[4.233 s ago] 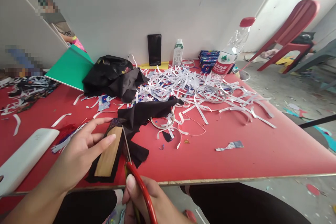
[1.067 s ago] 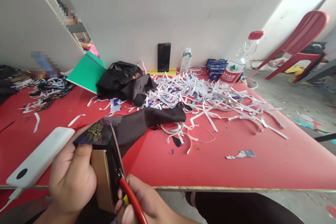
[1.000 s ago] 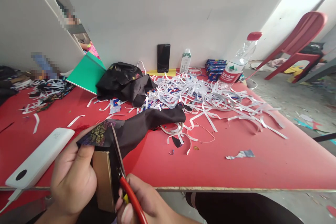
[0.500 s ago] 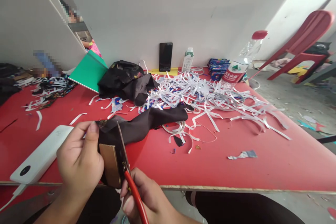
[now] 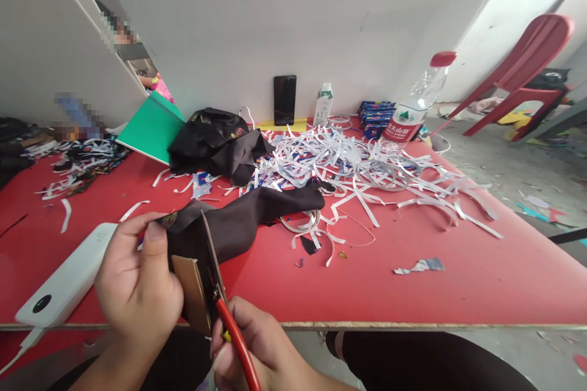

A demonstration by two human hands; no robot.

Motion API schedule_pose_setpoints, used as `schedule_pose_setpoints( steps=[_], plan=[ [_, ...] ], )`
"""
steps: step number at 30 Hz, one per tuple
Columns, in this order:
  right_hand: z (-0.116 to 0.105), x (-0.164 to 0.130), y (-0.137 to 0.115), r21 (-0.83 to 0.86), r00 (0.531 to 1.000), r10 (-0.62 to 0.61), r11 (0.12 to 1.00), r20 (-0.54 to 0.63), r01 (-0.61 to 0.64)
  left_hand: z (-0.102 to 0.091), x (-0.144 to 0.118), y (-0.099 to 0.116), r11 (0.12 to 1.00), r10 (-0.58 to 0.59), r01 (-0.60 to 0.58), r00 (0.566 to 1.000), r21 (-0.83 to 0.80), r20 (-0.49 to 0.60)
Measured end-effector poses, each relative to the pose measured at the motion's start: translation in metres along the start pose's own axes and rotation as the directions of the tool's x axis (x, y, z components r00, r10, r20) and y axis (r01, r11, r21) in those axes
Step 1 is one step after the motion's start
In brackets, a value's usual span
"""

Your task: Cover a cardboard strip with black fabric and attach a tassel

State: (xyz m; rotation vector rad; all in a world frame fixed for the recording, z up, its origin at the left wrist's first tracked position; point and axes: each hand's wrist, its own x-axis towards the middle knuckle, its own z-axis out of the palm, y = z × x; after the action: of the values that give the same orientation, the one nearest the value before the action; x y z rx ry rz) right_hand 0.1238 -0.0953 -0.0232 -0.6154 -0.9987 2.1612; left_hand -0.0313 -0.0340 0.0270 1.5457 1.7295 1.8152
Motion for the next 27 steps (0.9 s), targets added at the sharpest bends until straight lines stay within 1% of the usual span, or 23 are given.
schedule_pose_setpoints(
  steps=[2, 5, 7, 9, 11, 12, 13, 14, 15, 17, 18, 19, 20, 22, 23, 24, 25, 27],
  plan=[
    [-0.002, 0.000, -0.002, -0.056, 1.000, 0.000, 0.998, 0.009, 0.001, 0.000, 0.000, 0.000, 0.999, 0.000, 0.001, 1.000, -0.044, 0.024],
    [-0.004, 0.000, -0.006, -0.124, 1.000, -0.009, 0.992, 0.010, 0.011, 0.001, 0.001, 0.002, 0.999, 0.019, -0.017, 0.999, -0.037, 0.041],
    [-0.005, 0.000, -0.008, -0.141, 0.999, -0.025, 0.990, 0.032, 0.029, 0.001, 0.002, 0.003, 0.999, 0.023, -0.021, 0.998, -0.026, 0.057],
    [-0.006, 0.001, -0.008, -0.145, 0.999, -0.031, 0.989, 0.043, 0.037, 0.000, 0.002, 0.003, 0.999, 0.014, -0.010, 0.997, -0.051, 0.079],
    [-0.006, 0.000, -0.009, -0.150, 0.998, -0.040, 0.988, 0.044, 0.046, -0.001, 0.001, 0.003, 0.991, -0.042, 0.059, 0.990, -0.121, 0.138],
    [-0.006, 0.000, -0.010, -0.153, 0.998, -0.040, 0.987, 0.037, 0.046, -0.002, 0.001, 0.002, 0.977, -0.096, 0.129, 0.977, -0.171, 0.189],
    [-0.006, -0.001, -0.011, -0.154, 0.999, -0.040, 0.987, 0.025, 0.043, -0.002, 0.001, 0.001, 0.948, -0.164, 0.225, 0.951, -0.224, 0.260],
    [-0.006, -0.002, -0.012, -0.147, 0.999, -0.033, 0.989, 0.000, 0.033, -0.003, 0.001, 0.001, 0.901, -0.240, 0.342, 0.905, -0.266, 0.351],
    [-0.006, -0.003, -0.014, -0.137, 0.999, -0.021, 0.990, -0.032, 0.017, -0.003, 0.001, 0.000, 0.837, -0.309, 0.465, 0.836, -0.286, 0.454],
    [-0.007, -0.005, -0.022, -0.124, 0.997, 0.001, 0.992, -0.073, -0.010, -0.004, 0.003, 0.000, 0.700, -0.399, 0.667, 0.662, -0.255, 0.635],
    [-0.008, -0.006, -0.027, -0.132, 0.997, 0.002, 0.991, -0.076, -0.012, -0.005, 0.004, -0.001, 0.647, -0.421, 0.730, 0.585, -0.222, 0.693],
    [-0.010, -0.007, -0.034, -0.154, 0.997, -0.003, 0.988, -0.074, -0.009, -0.006, 0.006, -0.001, 0.614, -0.431, 0.763, 0.538, -0.201, 0.725],
    [-0.013, -0.009, -0.042, -0.194, 0.997, 0.000, 0.981, -0.075, -0.015, -0.007, 0.008, -0.001, 0.601, -0.434, 0.775, 0.524, -0.198, 0.733],
    [-0.020, -0.013, -0.060, -0.291, 0.996, 0.016, 0.956, -0.084, -0.040, -0.011, 0.013, -0.002, 0.604, -0.419, 0.763, 0.550, -0.230, 0.723],
    [-0.024, -0.015, -0.070, -0.340, 0.995, 0.051, 0.937, -0.089, -0.078, -0.012, 0.016, -0.004, 0.610, -0.401, 0.754, 0.560, -0.245, 0.725],
    [-0.028, -0.017, -0.079, -0.383, 0.992, 0.085, 0.917, -0.090, -0.114, -0.014, 0.018, -0.005, 0.613, -0.383, 0.751, 0.555, -0.247, 0.739],
    [-0.032, -0.019, -0.087, -0.425, 0.987, 0.128, 0.892, -0.093, -0.155, -0.016, 0.021, -0.007, 0.612, -0.374, 0.756, 0.536, -0.233, 0.757],
    [-0.040, -0.023, -0.099, -0.500, 0.977, 0.193, 0.839, -0.095, -0.214, -0.020, 0.025, -0.012, 0.611, -0.370, 0.771, 0.479, -0.180, 0.796]
  ],
)
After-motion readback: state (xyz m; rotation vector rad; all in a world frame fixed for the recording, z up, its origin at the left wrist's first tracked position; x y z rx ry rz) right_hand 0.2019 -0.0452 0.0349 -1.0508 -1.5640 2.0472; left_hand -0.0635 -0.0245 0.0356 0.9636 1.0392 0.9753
